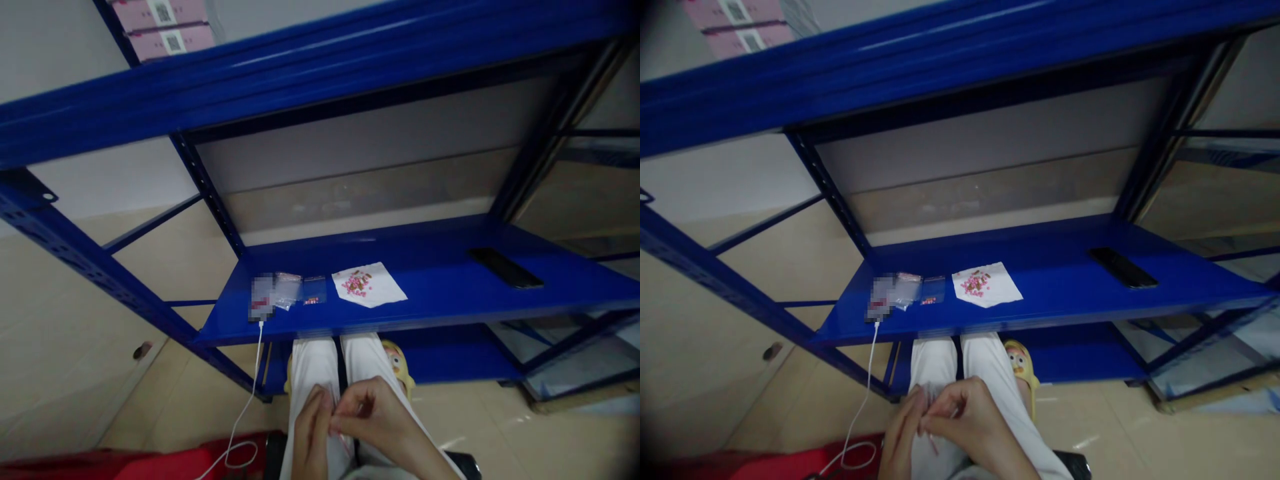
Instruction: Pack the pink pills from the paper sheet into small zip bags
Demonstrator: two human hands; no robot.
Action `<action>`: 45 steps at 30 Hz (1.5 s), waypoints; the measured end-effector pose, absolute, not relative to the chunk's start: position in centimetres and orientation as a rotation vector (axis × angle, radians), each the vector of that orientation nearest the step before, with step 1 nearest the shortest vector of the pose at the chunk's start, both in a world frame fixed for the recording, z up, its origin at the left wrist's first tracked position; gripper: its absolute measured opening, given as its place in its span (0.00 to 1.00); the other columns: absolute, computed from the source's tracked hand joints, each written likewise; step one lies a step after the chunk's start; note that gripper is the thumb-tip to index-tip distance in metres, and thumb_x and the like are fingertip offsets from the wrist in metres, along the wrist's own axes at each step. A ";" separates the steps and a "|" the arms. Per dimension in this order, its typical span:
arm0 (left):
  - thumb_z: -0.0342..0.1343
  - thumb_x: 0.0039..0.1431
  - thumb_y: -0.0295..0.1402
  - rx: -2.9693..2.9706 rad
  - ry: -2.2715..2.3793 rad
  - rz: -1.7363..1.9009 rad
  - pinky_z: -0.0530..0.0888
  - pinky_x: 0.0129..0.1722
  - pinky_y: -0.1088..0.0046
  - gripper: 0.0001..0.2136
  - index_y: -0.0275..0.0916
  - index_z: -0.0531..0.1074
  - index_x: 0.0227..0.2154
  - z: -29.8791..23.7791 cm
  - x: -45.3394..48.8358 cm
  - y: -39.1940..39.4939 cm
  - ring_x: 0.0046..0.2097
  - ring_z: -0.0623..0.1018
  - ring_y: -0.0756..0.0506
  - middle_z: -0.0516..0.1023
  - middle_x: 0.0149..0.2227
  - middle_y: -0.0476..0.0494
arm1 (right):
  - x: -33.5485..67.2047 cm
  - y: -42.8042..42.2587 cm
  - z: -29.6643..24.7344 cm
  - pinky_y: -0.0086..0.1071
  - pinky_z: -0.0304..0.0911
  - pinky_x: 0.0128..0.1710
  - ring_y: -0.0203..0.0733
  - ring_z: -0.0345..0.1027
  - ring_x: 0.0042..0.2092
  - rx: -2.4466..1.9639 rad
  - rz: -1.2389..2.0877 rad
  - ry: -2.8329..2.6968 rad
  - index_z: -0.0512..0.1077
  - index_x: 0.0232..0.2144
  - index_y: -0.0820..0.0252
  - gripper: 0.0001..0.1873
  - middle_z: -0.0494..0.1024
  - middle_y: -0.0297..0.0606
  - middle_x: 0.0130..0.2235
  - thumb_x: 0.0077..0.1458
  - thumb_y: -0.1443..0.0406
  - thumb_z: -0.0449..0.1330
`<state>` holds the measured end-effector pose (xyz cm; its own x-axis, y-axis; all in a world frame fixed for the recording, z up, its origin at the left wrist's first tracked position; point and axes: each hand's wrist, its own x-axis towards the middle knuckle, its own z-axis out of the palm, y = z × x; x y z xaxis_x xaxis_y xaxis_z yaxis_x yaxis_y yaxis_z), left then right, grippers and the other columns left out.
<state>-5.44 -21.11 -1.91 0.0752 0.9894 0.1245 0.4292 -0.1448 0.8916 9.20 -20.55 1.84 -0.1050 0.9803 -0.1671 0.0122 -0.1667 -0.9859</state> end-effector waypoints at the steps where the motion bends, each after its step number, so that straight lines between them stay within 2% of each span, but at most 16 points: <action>1: 0.47 0.56 0.46 1.697 1.411 1.022 0.73 0.40 0.70 0.16 0.44 0.72 0.39 -2.0 -5.9 -21.6 0.45 0.73 0.43 0.75 0.42 0.43 | 9.0 -21.1 1.9 0.24 0.56 0.22 0.33 0.65 0.22 -1.258 1.428 -1.205 0.77 0.21 0.63 0.10 0.77 0.37 0.22 0.39 0.60 0.65; 7: 0.44 0.58 0.46 1.759 1.326 1.023 0.73 0.33 0.73 0.17 0.41 0.73 0.34 -0.9 -6.4 -23.4 0.38 0.75 0.45 0.77 0.34 0.44 | 8.4 -24.6 2.5 0.22 0.55 0.22 0.30 0.62 0.23 -1.183 1.420 -1.218 0.75 0.23 0.64 0.13 0.74 0.34 0.21 0.43 0.58 0.64; 10: 0.43 0.58 0.45 1.778 1.211 0.989 0.71 0.28 0.76 0.17 0.41 0.70 0.27 0.1 -6.2 -24.3 0.30 0.73 0.48 0.74 0.27 0.48 | 8.0 -26.0 2.5 0.22 0.57 0.23 0.30 0.63 0.23 -1.171 1.440 -1.201 0.73 0.25 0.65 0.15 0.73 0.33 0.21 0.46 0.56 0.61; 13: 0.43 0.59 0.42 1.820 1.141 0.986 0.68 0.26 0.78 0.15 0.40 0.66 0.24 1.2 -5.9 -25.2 0.27 0.70 0.50 0.70 0.24 0.49 | 7.7 -27.1 2.7 0.21 0.56 0.20 0.31 0.63 0.22 -1.295 1.286 -1.188 0.71 0.27 0.64 0.13 0.72 0.33 0.21 0.48 0.57 0.60; 18: 0.42 0.61 0.36 1.972 1.134 1.004 0.66 0.26 0.78 0.12 0.39 0.65 0.26 2.3 -5.4 -26.0 0.26 0.68 0.51 0.68 0.24 0.49 | 7.5 -28.3 3.5 0.21 0.57 0.19 0.35 0.67 0.28 -1.406 0.883 -1.357 0.75 0.30 0.60 0.09 0.75 0.38 0.29 0.49 0.62 0.59; 25: 0.41 0.59 0.29 2.201 1.120 1.007 0.67 0.30 0.77 0.10 0.40 0.64 0.25 3.0 -4.8 -24.9 0.30 0.71 0.50 0.68 0.27 0.48 | 7.6 -28.4 3.6 0.25 0.59 0.22 0.38 0.68 0.29 -1.385 0.613 -1.495 0.77 0.32 0.56 0.12 0.75 0.39 0.28 0.54 0.62 0.54; 33: 0.45 0.55 0.27 2.317 1.201 1.051 0.66 0.30 0.74 0.08 0.40 0.64 0.23 4.7 -3.7 -19.9 0.30 0.70 0.50 0.66 0.31 0.48 | 8.7 -23.8 4.8 0.27 0.58 0.25 0.39 0.68 0.28 -1.409 0.436 -1.550 0.76 0.26 0.58 0.13 0.75 0.37 0.26 0.55 0.62 0.53; 37: 0.45 0.56 0.29 2.389 1.188 1.093 0.65 0.30 0.73 0.07 0.39 0.66 0.25 5.4 -2.6 -16.3 0.31 0.70 0.50 0.66 0.34 0.48 | 9.3 -20.7 5.8 0.27 0.59 0.28 0.38 0.68 0.29 -1.421 0.340 -1.556 0.76 0.29 0.58 0.12 0.76 0.37 0.27 0.55 0.62 0.54; 40: 0.46 0.56 0.30 2.469 1.188 1.101 0.65 0.31 0.73 0.07 0.39 0.67 0.25 6.2 -1.2 -13.9 0.30 0.69 0.51 0.67 0.34 0.48 | 10.6 -18.4 6.1 0.28 0.60 0.27 0.38 0.68 0.27 -1.455 0.200 -1.532 0.76 0.28 0.59 0.12 0.76 0.37 0.26 0.54 0.61 0.54; 45: 0.49 0.52 0.27 2.555 1.146 1.173 0.64 0.33 0.74 0.06 0.39 0.66 0.22 7.1 2.2 -10.8 0.30 0.69 0.51 0.67 0.33 0.49 | 14.9 -15.1 7.0 0.29 0.63 0.26 0.40 0.70 0.25 -1.550 0.016 -1.345 0.75 0.23 0.60 0.11 0.77 0.38 0.24 0.49 0.62 0.57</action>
